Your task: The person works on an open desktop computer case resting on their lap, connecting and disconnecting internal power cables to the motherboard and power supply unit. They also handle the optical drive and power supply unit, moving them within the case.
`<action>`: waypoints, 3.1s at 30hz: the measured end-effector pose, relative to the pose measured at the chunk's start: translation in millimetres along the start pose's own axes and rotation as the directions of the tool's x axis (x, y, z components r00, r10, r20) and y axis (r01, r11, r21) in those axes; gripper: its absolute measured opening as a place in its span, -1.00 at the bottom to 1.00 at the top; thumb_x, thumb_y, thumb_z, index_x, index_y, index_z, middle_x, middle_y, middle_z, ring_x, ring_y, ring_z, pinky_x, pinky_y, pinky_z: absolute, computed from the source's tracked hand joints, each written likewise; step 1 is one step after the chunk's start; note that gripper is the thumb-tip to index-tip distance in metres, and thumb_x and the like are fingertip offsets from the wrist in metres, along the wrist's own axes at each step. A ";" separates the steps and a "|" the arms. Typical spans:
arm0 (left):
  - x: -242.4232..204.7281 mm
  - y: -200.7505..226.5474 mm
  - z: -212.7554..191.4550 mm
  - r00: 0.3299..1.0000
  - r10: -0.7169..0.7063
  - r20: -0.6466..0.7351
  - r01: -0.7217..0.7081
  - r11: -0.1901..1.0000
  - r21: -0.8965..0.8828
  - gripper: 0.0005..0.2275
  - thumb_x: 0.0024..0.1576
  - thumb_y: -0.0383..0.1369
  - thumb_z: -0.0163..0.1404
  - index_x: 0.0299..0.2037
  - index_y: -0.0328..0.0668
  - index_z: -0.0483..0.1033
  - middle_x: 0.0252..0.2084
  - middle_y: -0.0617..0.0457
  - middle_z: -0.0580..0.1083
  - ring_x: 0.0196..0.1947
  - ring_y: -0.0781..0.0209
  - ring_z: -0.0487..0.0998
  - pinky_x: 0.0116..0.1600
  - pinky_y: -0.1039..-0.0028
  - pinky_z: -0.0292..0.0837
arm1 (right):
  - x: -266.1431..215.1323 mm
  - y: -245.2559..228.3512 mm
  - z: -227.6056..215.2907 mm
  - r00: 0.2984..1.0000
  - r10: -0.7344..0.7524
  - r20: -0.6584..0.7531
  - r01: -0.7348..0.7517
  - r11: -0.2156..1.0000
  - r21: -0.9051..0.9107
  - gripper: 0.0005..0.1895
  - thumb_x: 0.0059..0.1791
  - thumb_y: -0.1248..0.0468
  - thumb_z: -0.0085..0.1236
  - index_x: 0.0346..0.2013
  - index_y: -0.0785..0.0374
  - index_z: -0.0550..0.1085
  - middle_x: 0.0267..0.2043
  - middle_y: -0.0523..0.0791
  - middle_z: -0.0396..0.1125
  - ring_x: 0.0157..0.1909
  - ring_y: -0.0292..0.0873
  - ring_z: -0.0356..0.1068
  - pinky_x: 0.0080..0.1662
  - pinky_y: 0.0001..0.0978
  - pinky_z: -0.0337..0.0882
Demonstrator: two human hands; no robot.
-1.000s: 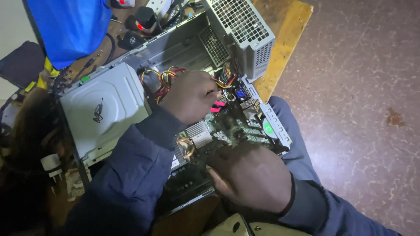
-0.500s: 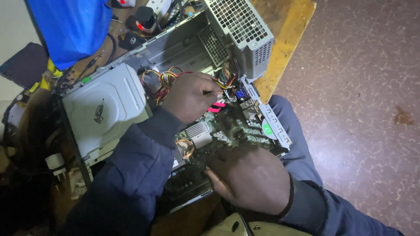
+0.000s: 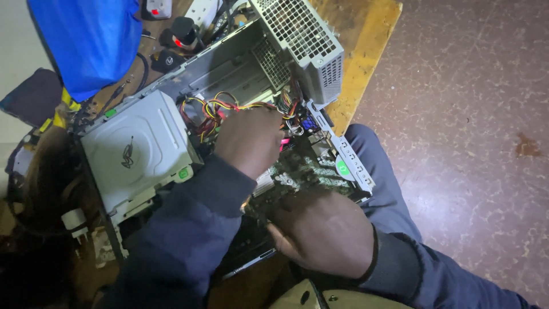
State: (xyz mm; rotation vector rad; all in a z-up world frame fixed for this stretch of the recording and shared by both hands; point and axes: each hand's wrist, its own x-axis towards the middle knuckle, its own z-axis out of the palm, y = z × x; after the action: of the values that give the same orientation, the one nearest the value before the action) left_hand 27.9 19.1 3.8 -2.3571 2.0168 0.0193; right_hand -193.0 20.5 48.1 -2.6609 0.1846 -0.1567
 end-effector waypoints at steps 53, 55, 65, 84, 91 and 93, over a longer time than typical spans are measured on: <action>20.7 -30.4 30.6 0.971 -0.111 0.210 0.146 0.976 -0.159 -0.73 0.18 -0.13 0.18 -0.41 -0.14 0.63 -0.42 -0.11 0.56 -0.25 -0.27 0.59 -0.19 -0.08 0.46 | 1.4 -1.0 4.0 1.000 0.004 -0.030 -0.005 1.000 -0.027 -0.61 0.17 -0.04 -0.01 -0.33 0.14 0.55 -0.40 -0.05 0.47 -0.44 0.25 0.45 -0.46 0.18 0.38; 22.5 -36.9 33.4 0.985 -0.086 0.151 0.113 0.977 -0.183 -0.76 0.12 -0.12 0.21 -0.35 -0.13 0.69 -0.39 -0.13 0.58 -0.23 -0.30 0.60 -0.21 -0.09 0.45 | 2.0 -0.9 3.7 0.999 0.002 -0.036 -0.002 1.000 -0.021 -0.61 0.18 -0.04 -0.01 -0.33 0.13 0.55 -0.40 -0.06 0.47 -0.44 0.24 0.45 -0.44 0.18 0.37; 31.4 -26.5 5.9 0.897 -0.205 0.391 0.321 0.911 -0.258 -0.71 0.11 -0.12 0.29 -0.23 -0.19 0.63 -0.20 -0.15 0.62 -0.15 -0.25 0.63 -0.12 0.01 0.49 | 3.9 -1.0 -2.2 1.000 -0.005 -0.023 0.006 1.000 0.030 -0.65 0.18 -0.02 -0.04 -0.14 0.10 0.62 -0.36 -0.07 0.50 -0.42 0.19 0.49 -0.47 0.12 0.42; 15.1 -30.7 -31.0 0.874 -0.064 0.482 0.344 0.781 -0.522 -0.78 0.19 -0.46 -0.07 -0.32 -0.07 0.70 -0.59 0.13 0.62 -0.66 0.38 0.63 -0.50 0.55 0.58 | 59.7 65.7 -43.6 0.998 0.060 -0.034 -0.068 0.940 -0.333 -0.74 0.03 0.06 0.15 -0.01 -0.12 0.61 -0.01 -0.24 0.53 -0.11 0.12 0.47 -0.10 0.08 0.36; 32.0 -38.1 12.7 0.961 -0.014 0.277 0.111 0.934 -0.340 -0.93 -0.24 -0.49 -0.01 -0.70 -0.13 0.50 -0.71 0.01 0.46 -0.48 -0.15 0.54 -0.40 0.07 0.35 | 59.1 78.0 -39.8 1.000 -0.011 0.021 0.019 0.889 -0.457 -0.62 -0.04 0.11 0.15 0.08 -0.17 0.60 0.20 -0.34 0.51 -0.05 0.15 0.49 -0.07 0.10 0.35; 31.0 -36.1 15.4 0.962 -0.094 0.257 0.177 0.930 -0.321 -0.89 -0.07 -0.53 0.01 -0.61 -0.15 0.50 -0.51 -0.11 0.44 -0.38 -0.28 0.51 -0.32 -0.04 0.36 | 59.3 76.8 -39.2 0.999 -0.032 0.001 0.028 0.855 -0.517 -0.75 -0.04 0.04 0.19 -0.07 -0.18 0.58 -0.09 -0.28 0.49 -0.11 0.12 0.45 -0.13 0.06 0.36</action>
State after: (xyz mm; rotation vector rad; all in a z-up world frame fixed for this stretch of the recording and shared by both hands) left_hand 68.6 -5.3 -11.8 -2.5334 1.8557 0.6678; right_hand -148.2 -74.0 52.2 -3.2056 0.2121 -0.1430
